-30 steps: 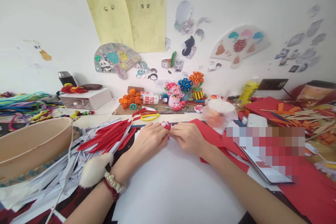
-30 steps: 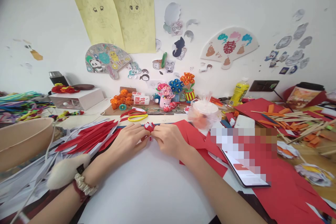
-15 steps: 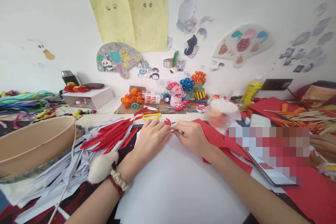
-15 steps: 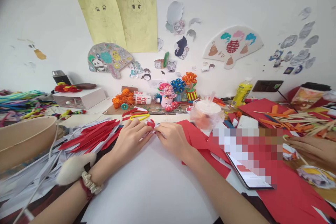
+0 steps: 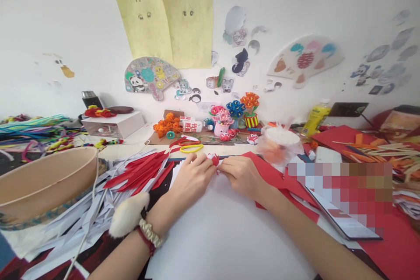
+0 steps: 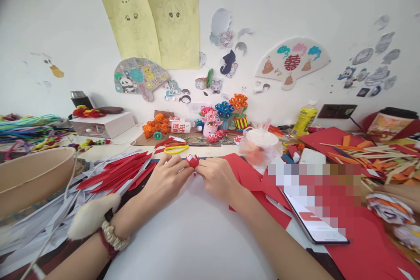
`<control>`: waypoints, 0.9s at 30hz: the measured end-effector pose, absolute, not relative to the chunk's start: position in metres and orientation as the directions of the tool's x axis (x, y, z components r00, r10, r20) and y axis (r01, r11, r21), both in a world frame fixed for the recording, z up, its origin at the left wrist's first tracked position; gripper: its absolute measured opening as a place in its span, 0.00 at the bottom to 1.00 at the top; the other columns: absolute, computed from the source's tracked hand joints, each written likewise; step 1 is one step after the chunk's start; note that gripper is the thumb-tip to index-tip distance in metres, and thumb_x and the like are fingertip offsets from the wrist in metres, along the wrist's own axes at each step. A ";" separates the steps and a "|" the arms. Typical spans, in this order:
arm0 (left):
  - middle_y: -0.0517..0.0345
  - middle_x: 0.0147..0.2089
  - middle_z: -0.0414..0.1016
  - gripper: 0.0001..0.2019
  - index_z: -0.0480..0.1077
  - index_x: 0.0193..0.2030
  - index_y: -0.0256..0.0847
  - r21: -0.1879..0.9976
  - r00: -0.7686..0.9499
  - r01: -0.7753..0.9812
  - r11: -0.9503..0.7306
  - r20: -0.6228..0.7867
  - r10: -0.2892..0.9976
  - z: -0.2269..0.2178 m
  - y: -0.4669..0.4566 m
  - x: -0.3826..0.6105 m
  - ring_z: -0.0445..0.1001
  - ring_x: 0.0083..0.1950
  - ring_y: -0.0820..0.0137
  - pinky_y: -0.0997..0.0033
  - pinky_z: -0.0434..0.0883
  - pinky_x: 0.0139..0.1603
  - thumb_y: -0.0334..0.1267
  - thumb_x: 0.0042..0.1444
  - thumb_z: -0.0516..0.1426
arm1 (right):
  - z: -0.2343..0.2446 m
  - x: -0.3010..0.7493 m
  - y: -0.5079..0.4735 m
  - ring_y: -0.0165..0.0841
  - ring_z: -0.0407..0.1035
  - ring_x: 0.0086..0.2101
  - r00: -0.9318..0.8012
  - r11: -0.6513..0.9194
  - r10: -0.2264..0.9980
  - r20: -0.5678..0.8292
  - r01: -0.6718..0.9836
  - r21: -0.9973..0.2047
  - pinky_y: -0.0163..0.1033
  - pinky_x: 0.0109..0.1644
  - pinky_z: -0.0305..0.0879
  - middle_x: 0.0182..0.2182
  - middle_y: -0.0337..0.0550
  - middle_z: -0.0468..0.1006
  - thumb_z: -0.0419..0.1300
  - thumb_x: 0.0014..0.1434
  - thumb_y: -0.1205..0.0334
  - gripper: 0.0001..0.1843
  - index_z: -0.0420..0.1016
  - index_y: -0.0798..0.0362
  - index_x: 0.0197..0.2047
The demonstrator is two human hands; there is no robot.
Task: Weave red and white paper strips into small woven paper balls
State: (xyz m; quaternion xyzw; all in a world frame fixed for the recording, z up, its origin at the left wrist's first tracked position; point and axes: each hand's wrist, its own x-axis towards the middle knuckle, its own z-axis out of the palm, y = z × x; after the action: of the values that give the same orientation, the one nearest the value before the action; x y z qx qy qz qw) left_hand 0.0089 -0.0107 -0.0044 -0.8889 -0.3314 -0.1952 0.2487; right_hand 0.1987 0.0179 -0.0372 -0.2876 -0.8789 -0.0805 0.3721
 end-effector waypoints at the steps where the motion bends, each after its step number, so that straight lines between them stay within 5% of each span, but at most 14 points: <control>1: 0.56 0.37 0.74 0.07 0.70 0.38 0.38 -0.304 0.712 0.680 -0.667 0.489 0.503 -0.003 -0.011 0.009 0.65 0.38 0.66 0.63 0.57 0.41 0.28 0.63 0.51 | -0.037 0.199 0.018 0.32 0.67 0.27 -0.571 0.829 0.434 0.696 0.557 -0.060 0.35 0.31 0.58 0.25 0.42 0.76 0.50 0.62 0.73 0.15 0.74 0.54 0.29; 4: 0.56 0.36 0.74 0.09 0.71 0.37 0.39 -0.271 0.706 0.686 -0.675 0.470 0.530 -0.002 -0.013 0.009 0.65 0.39 0.65 0.62 0.57 0.41 0.27 0.63 0.51 | -0.037 0.200 0.019 0.32 0.67 0.27 -0.591 0.847 0.432 0.681 0.526 -0.080 0.35 0.31 0.57 0.26 0.41 0.77 0.51 0.61 0.74 0.15 0.75 0.53 0.30; 12: 0.56 0.40 0.75 0.11 0.73 0.36 0.43 -0.051 0.531 0.788 -0.613 0.559 0.637 -0.007 -0.012 0.013 0.66 0.42 0.63 0.62 0.58 0.40 0.24 0.59 0.53 | -0.034 0.197 0.016 0.30 0.71 0.28 -0.455 0.756 0.640 0.619 0.514 -0.405 0.32 0.30 0.59 0.28 0.37 0.79 0.60 0.56 0.74 0.09 0.78 0.51 0.31; 15: 0.56 0.42 0.73 0.10 0.73 0.34 0.43 -0.027 0.504 0.799 -0.601 0.575 0.644 -0.008 -0.012 0.013 0.66 0.44 0.63 0.62 0.59 0.41 0.26 0.59 0.54 | -0.035 0.197 0.016 0.30 0.71 0.30 -0.476 0.757 0.632 0.612 0.551 -0.353 0.32 0.30 0.58 0.29 0.37 0.79 0.60 0.56 0.75 0.10 0.78 0.51 0.30; 22: 0.55 0.42 0.74 0.11 0.71 0.33 0.40 -0.207 0.654 0.718 -0.665 0.526 0.543 -0.006 -0.011 0.010 0.66 0.44 0.63 0.59 0.59 0.45 0.23 0.58 0.52 | -0.039 0.197 0.016 0.31 0.70 0.30 -0.546 0.823 0.505 0.669 0.537 -0.183 0.34 0.31 0.57 0.29 0.39 0.78 0.54 0.59 0.74 0.13 0.78 0.51 0.32; 27: 0.55 0.42 0.74 0.10 0.70 0.32 0.40 -0.129 0.605 0.746 -0.654 0.540 0.584 -0.006 -0.012 0.013 0.66 0.44 0.63 0.58 0.59 0.46 0.23 0.58 0.52 | -0.037 0.197 0.014 0.30 0.68 0.28 -0.535 0.819 0.523 0.664 0.531 -0.218 0.33 0.30 0.56 0.27 0.39 0.77 0.54 0.56 0.76 0.13 0.76 0.52 0.30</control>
State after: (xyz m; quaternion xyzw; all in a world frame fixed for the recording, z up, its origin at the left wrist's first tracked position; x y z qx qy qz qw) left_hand 0.0132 -0.0117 -0.0063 -0.8790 -0.3783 -0.2328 0.1734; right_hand 0.1974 0.0137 -0.0370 -0.3008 -0.8760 -0.0053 0.3770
